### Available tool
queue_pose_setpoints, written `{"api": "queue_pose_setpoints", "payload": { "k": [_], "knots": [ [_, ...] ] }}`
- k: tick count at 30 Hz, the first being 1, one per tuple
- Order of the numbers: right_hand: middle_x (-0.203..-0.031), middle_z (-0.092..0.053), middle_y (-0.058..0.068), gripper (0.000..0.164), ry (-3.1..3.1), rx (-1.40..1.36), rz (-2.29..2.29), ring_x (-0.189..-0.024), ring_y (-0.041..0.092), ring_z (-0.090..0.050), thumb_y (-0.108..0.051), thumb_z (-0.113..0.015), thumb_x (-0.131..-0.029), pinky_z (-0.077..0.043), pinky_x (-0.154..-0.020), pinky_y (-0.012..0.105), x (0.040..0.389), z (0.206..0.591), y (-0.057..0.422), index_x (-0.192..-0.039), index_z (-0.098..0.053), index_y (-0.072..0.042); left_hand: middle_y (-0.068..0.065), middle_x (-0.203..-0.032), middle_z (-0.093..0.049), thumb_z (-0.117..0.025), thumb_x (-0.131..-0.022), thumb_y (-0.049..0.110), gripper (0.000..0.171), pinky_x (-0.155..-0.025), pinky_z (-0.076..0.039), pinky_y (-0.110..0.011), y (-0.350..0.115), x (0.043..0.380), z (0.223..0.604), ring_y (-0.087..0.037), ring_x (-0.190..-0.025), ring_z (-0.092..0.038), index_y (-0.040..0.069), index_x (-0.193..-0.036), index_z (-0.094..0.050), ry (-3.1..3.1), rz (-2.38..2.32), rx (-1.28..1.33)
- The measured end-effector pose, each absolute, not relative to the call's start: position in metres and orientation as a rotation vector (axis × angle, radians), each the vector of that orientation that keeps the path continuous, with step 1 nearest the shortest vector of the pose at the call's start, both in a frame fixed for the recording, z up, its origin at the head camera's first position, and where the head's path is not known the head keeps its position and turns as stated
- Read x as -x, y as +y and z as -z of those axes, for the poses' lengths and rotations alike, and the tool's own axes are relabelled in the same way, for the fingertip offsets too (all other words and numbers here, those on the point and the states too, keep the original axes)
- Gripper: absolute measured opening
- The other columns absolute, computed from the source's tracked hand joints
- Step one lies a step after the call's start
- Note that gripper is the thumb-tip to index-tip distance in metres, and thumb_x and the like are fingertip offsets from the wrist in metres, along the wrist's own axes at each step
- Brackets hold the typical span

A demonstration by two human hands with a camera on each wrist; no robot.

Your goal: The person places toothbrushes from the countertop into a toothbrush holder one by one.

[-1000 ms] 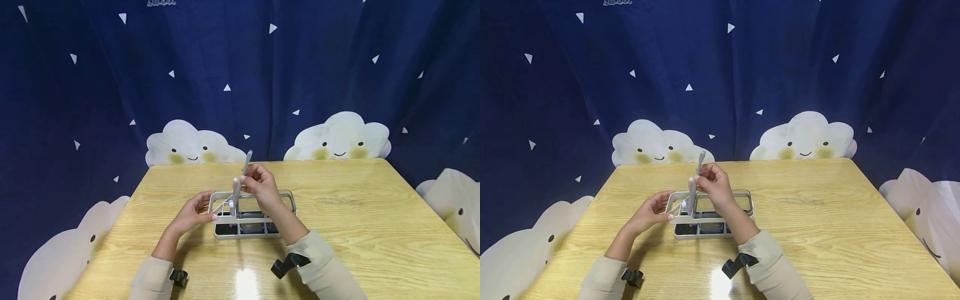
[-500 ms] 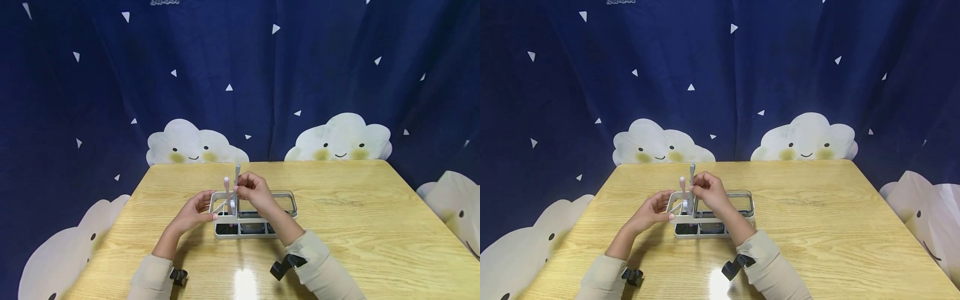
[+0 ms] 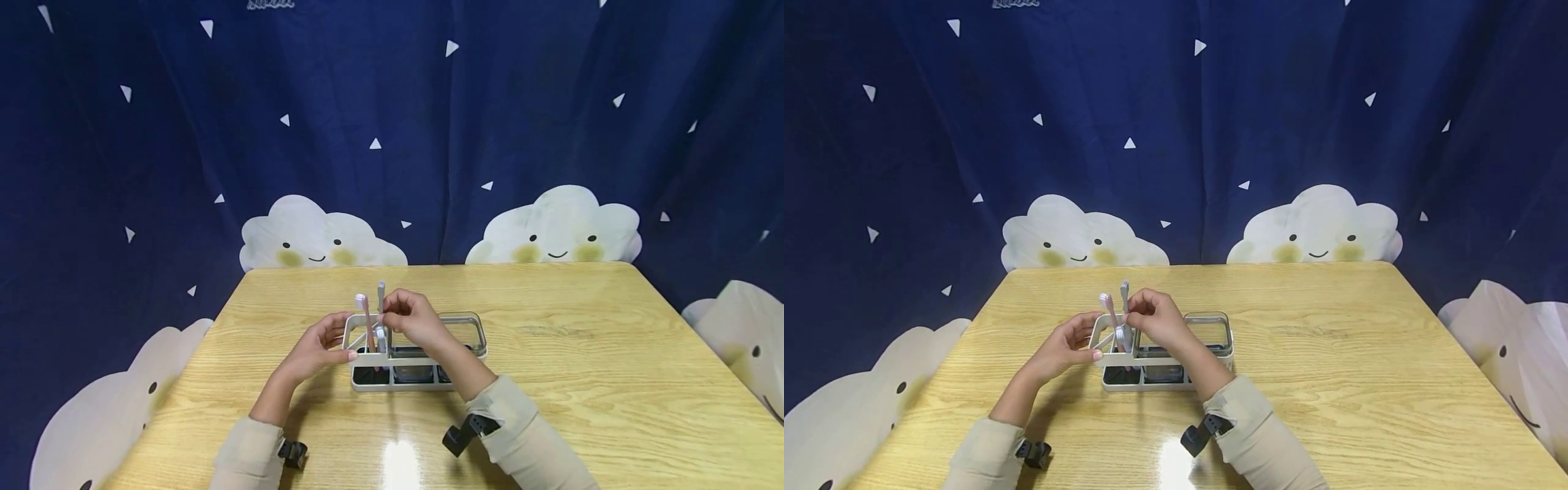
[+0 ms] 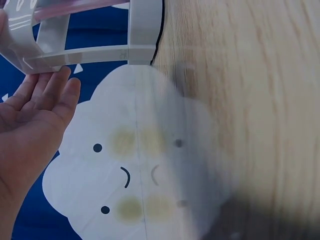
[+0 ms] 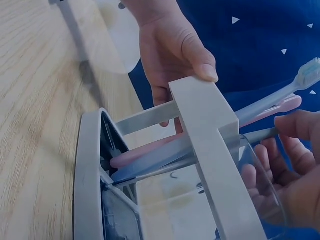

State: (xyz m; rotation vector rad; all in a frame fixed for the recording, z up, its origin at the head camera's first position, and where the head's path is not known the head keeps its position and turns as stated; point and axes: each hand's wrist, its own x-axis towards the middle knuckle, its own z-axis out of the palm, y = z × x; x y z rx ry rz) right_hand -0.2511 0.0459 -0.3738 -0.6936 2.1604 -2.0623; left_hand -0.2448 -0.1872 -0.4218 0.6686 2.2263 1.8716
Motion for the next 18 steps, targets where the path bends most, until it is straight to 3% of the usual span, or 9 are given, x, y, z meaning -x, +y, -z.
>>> {"api": "queue_pose_setpoints", "payload": {
  "k": [18],
  "knots": [
    [-0.079,-0.056,0.006,0.007,2.299,0.693,1.820,-0.070,0.016,-0.048,0.005,-0.059,-0.080,-0.041,-0.058,0.025,0.2526,0.3735,0.0469,-0.087,-0.060,0.002,-0.022,-0.126,-0.050,-0.075,-0.076,0.003,0.068,-0.100,-0.034,-0.045,-0.1866,0.2446,0.4228,-0.037,-0.115,-0.047,-0.001,-0.135,-0.041,2.236,-1.876,-0.647]
  ]
}}
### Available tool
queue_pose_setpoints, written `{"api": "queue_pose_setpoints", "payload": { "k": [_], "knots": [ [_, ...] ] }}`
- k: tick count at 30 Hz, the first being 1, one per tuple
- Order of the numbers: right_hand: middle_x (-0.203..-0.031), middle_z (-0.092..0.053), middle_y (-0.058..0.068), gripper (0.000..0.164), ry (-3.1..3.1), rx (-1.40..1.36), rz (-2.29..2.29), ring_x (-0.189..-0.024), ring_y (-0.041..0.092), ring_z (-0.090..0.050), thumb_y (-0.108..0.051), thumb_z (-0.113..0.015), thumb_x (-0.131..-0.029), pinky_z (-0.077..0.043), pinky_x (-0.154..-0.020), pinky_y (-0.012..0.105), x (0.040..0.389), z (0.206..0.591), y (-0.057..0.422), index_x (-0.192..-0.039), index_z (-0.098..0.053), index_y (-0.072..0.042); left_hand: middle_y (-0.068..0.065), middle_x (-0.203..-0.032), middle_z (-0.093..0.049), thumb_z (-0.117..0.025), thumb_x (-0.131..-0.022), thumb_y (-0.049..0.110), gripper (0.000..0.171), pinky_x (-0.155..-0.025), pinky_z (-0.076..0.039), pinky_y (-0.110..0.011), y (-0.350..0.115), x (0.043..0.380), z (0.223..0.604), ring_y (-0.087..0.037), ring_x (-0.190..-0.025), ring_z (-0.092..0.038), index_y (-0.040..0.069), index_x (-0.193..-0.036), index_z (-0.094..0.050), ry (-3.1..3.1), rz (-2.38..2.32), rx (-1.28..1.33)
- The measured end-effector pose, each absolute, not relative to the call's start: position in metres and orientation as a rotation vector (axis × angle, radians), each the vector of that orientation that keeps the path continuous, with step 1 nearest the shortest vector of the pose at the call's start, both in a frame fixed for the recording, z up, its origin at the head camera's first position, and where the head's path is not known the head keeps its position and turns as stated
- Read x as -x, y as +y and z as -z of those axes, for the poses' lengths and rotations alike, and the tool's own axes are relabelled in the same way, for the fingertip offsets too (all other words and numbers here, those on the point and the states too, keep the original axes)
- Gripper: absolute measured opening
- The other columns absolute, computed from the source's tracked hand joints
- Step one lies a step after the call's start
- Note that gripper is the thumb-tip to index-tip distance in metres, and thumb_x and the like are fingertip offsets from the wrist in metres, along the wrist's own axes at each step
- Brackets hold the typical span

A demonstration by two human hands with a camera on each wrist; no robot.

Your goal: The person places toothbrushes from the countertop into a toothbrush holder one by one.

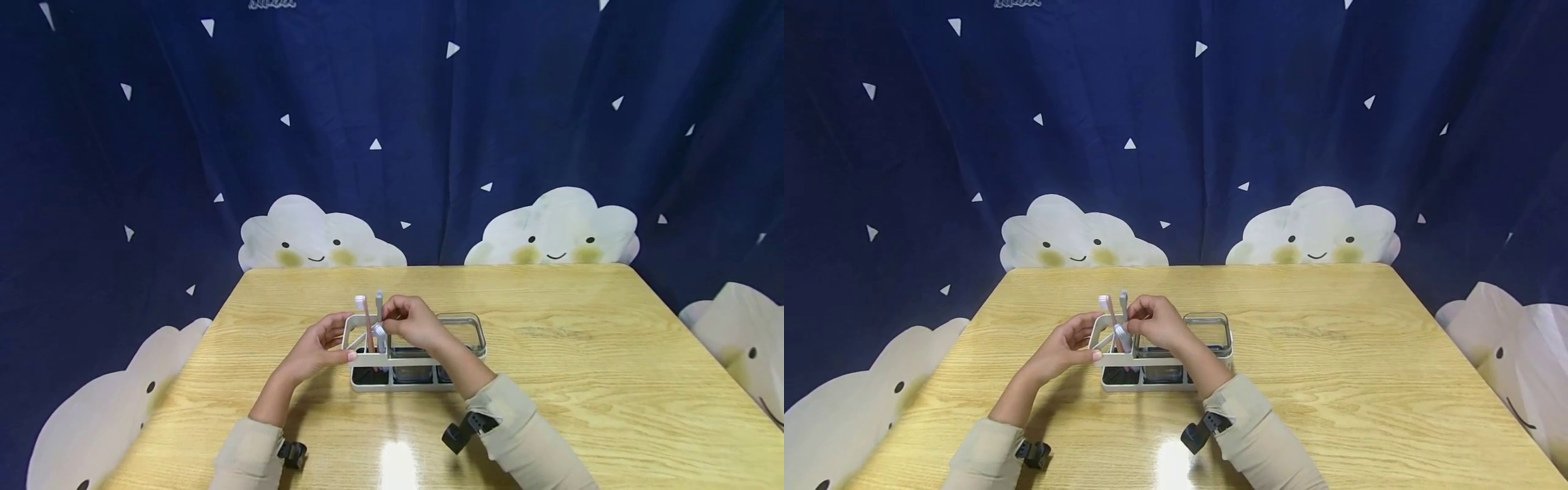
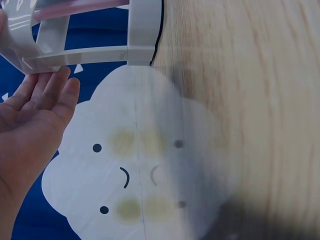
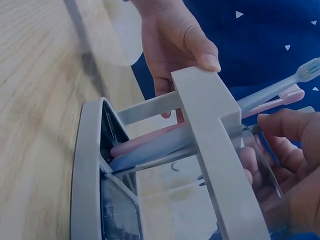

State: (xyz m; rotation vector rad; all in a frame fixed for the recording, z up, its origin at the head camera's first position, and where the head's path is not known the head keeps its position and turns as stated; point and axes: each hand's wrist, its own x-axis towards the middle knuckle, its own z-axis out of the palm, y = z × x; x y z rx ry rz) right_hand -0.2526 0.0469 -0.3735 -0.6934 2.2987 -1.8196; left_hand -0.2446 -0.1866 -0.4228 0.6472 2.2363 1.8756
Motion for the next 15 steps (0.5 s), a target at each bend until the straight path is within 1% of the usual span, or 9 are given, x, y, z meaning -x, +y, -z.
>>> {"api": "queue_pose_setpoints", "payload": {
  "k": [5,11,15],
  "knots": [
    [-0.078,-0.057,0.006,0.008,2.311,0.690,1.792,-0.070,0.017,-0.049,0.005,-0.060,-0.080,-0.043,-0.059,0.026,0.2537,0.3730,0.0480,-0.086,-0.060,0.001,-0.023,-0.126,-0.050,-0.075,-0.076,0.002,0.067,-0.100,-0.035,-0.045,-0.1863,0.2452,0.4234,-0.038,-0.115,-0.047,-0.002,-0.134,-0.041,2.236,-1.877,-0.653],
    [-0.076,-0.056,0.005,0.009,2.297,0.677,1.800,-0.069,0.015,-0.048,0.006,-0.061,-0.079,-0.041,-0.057,0.024,0.2528,0.3737,0.0494,-0.086,-0.060,0.002,-0.025,-0.128,-0.048,-0.073,-0.077,-0.001,0.068,-0.101,-0.033,-0.046,-0.1860,0.2440,0.4241,-0.040,-0.117,-0.045,-0.003,-0.136,-0.038,2.230,-1.880,-0.648],
    [-0.079,-0.058,0.007,0.009,2.276,0.663,1.845,-0.069,0.015,-0.050,0.003,-0.063,-0.080,-0.043,-0.058,0.026,0.2486,0.3711,0.0540,-0.089,-0.060,0.002,-0.022,-0.127,-0.049,-0.072,-0.077,-0.003,0.066,-0.101,-0.033,-0.045,-0.1850,0.2431,0.4224,-0.038,-0.118,-0.046,-0.002,-0.135,-0.040,2.247,-1.878,-0.640]
  ]
}}
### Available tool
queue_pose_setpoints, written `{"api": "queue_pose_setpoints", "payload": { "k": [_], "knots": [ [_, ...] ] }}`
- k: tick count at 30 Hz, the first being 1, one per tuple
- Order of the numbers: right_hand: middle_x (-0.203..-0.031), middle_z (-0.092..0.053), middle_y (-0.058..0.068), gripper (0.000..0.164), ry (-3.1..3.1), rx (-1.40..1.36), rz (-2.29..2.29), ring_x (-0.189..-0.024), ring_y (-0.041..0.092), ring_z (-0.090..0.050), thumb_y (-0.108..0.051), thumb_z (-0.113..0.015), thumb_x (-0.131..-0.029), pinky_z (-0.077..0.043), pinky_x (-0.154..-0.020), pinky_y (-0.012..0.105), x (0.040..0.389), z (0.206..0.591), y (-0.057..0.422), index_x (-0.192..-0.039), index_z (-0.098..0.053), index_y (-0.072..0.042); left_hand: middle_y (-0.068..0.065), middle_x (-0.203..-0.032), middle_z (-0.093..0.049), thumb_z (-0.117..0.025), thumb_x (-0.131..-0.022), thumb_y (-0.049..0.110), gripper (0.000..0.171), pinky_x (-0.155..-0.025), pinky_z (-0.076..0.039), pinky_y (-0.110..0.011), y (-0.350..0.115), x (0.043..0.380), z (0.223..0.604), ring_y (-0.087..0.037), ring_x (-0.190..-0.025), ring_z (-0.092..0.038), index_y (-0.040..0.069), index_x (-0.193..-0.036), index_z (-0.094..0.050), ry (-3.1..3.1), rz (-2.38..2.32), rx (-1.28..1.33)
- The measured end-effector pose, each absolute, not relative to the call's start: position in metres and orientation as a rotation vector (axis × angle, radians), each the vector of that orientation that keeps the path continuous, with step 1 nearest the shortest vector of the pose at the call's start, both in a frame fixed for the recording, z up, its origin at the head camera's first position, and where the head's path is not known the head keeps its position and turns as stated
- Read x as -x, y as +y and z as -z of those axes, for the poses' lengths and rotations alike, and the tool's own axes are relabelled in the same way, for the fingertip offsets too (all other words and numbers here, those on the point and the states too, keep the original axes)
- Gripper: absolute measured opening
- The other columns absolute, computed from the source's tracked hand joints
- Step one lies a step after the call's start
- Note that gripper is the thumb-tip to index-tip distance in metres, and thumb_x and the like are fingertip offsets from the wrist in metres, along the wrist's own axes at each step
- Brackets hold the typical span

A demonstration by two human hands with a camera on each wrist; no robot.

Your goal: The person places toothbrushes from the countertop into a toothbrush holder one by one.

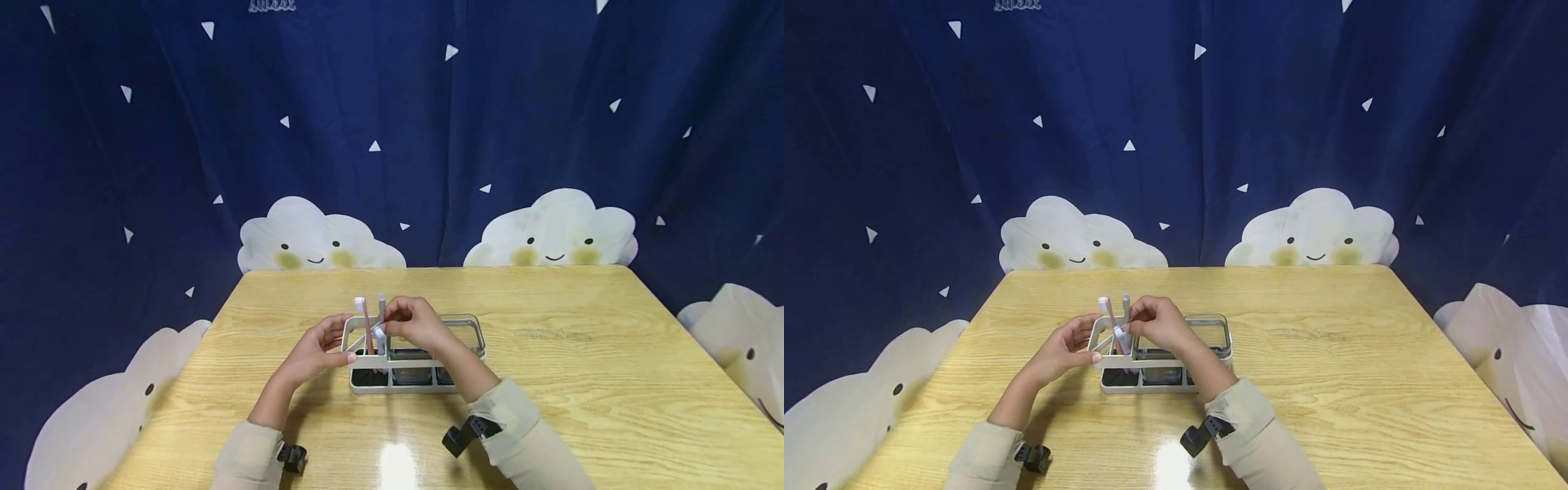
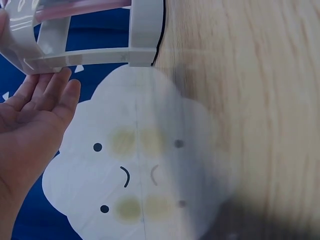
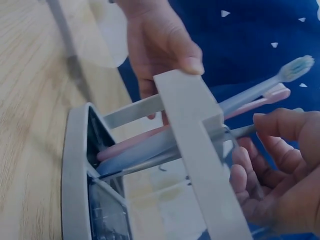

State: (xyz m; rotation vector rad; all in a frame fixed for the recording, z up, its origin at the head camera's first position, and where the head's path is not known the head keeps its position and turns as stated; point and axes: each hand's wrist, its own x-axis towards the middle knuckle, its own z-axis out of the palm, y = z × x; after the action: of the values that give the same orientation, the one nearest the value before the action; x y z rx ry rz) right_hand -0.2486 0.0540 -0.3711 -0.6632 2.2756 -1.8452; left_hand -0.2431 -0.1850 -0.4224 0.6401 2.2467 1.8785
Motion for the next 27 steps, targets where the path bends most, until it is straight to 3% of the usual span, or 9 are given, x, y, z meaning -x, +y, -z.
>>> {"api": "queue_pose_setpoints", "payload": {
  "k": [9,15,22,27],
  "knots": [
    [-0.091,-0.060,0.016,0.017,2.222,0.603,1.935,-0.077,0.018,-0.054,-0.001,-0.064,-0.084,-0.049,-0.068,0.034,0.240,0.368,0.072,-0.100,-0.060,0.004,-0.027,-0.128,-0.047,-0.075,-0.075,0.000,0.070,-0.101,-0.033,-0.044,-0.187,0.239,0.425,-0.043,-0.119,-0.043,-0.004,-0.135,-0.039,2.241,-1.923,-0.614],
    [-0.085,-0.060,0.010,0.016,2.237,0.572,1.986,-0.070,0.017,-0.051,-0.003,-0.066,-0.083,-0.047,-0.059,0.027,0.231,0.363,0.093,-0.098,-0.062,0.001,-0.028,-0.127,-0.047,-0.074,-0.075,0.000,0.069,-0.102,-0.031,-0.046,-0.183,0.237,0.426,-0.044,-0.119,-0.042,-0.004,-0.135,-0.039,2.265,-1.941,-0.647],
    [-0.088,-0.060,0.010,0.017,2.285,0.546,2.035,-0.073,0.016,-0.054,-0.004,-0.066,-0.084,-0.049,-0.063,0.027,0.229,0.365,0.124,-0.098,-0.060,0.004,-0.024,-0.133,-0.044,-0.071,-0.079,0.002,0.069,-0.105,-0.025,-0.048,-0.186,0.234,0.427,-0.039,-0.124,-0.038,-0.003,-0.138,-0.036,2.315,-1.930,-0.666],
    [-0.087,-0.059,0.010,0.019,2.364,0.516,2.069,-0.073,0.017,-0.054,-0.004,-0.065,-0.085,-0.049,-0.062,0.028,0.223,0.368,0.149,-0.100,-0.059,0.006,-0.020,-0.138,-0.041,-0.071,-0.081,0.010,0.069,-0.103,-0.028,-0.052,-0.194,0.224,0.423,-0.033,-0.127,-0.037,-0.001,-0.139,-0.037,2.456,-1.863,-0.659]
  ]
}}
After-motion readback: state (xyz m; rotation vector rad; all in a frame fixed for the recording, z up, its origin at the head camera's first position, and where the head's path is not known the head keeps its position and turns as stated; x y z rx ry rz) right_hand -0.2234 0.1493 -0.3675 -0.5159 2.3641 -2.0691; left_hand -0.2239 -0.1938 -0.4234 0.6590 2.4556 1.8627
